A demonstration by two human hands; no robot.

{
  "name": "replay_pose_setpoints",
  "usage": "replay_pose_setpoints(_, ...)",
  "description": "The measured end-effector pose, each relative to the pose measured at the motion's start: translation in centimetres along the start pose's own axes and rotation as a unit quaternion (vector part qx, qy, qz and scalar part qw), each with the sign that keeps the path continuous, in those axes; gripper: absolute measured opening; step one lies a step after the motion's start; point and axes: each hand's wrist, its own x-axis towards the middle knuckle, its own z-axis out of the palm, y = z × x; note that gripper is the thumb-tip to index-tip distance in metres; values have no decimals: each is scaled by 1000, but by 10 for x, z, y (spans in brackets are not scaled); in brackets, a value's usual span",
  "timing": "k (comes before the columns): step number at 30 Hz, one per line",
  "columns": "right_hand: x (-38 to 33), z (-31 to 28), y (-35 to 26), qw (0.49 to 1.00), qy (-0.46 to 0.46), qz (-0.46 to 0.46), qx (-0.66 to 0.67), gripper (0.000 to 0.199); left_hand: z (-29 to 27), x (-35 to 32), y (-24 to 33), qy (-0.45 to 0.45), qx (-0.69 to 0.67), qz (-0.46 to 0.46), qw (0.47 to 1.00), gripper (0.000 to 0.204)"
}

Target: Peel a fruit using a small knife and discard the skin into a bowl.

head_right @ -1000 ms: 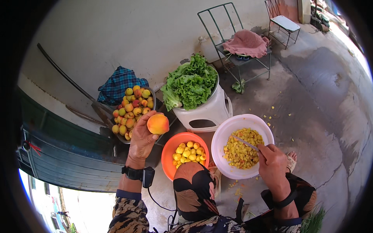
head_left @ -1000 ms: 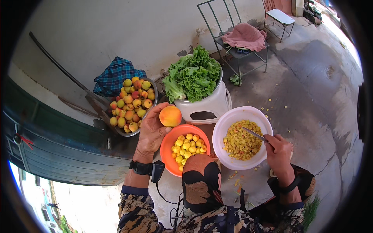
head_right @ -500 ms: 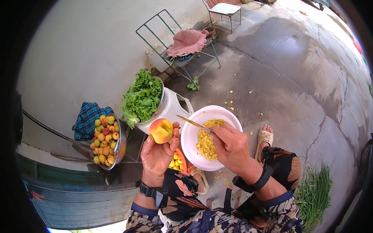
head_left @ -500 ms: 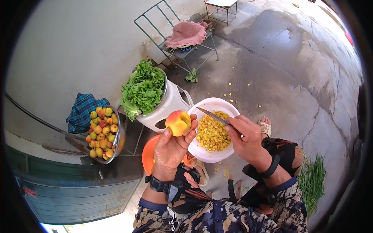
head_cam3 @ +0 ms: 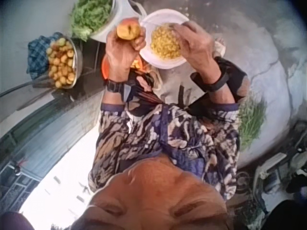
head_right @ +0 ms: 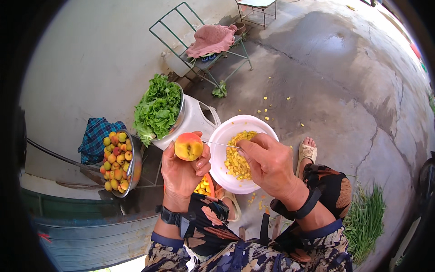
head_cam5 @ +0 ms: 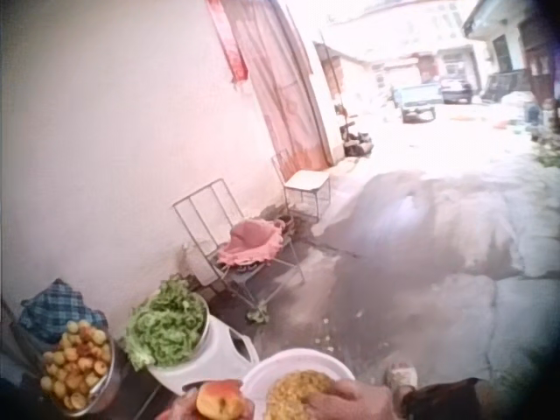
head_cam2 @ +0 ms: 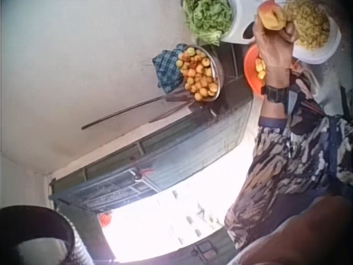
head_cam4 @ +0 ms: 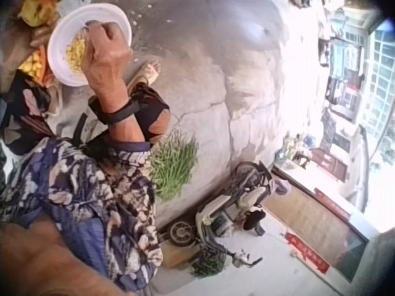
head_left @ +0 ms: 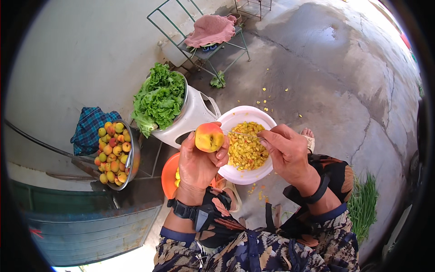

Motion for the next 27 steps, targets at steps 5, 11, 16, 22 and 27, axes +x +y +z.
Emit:
replay_pose_setpoints(5, 4, -14, -6, 985, -22, -97, -142, 41, 1, -1, 3, 92, 55, -17, 994, 59)
replay_pose_setpoints(11, 5, -16, -11, 968, -60, -144, -198, 56, -6, -3, 7, 143, 83, -31, 986, 60)
replay_pose_setpoints(16, 2, -18, -8, 954, -82, -180, -224, 56, 5, -1, 5, 176, 129, -70, 973, 59)
replay_pose_setpoints(22, 1, -16, -8, 941, -78, -214, -250, 54, -2, -1, 3, 214, 151, -94, 960, 58)
replay_pose_setpoints(27, -3, -12, -4, 953, -109, -187, -212, 55, -10, 0, 2, 219, 192, -78, 953, 59)
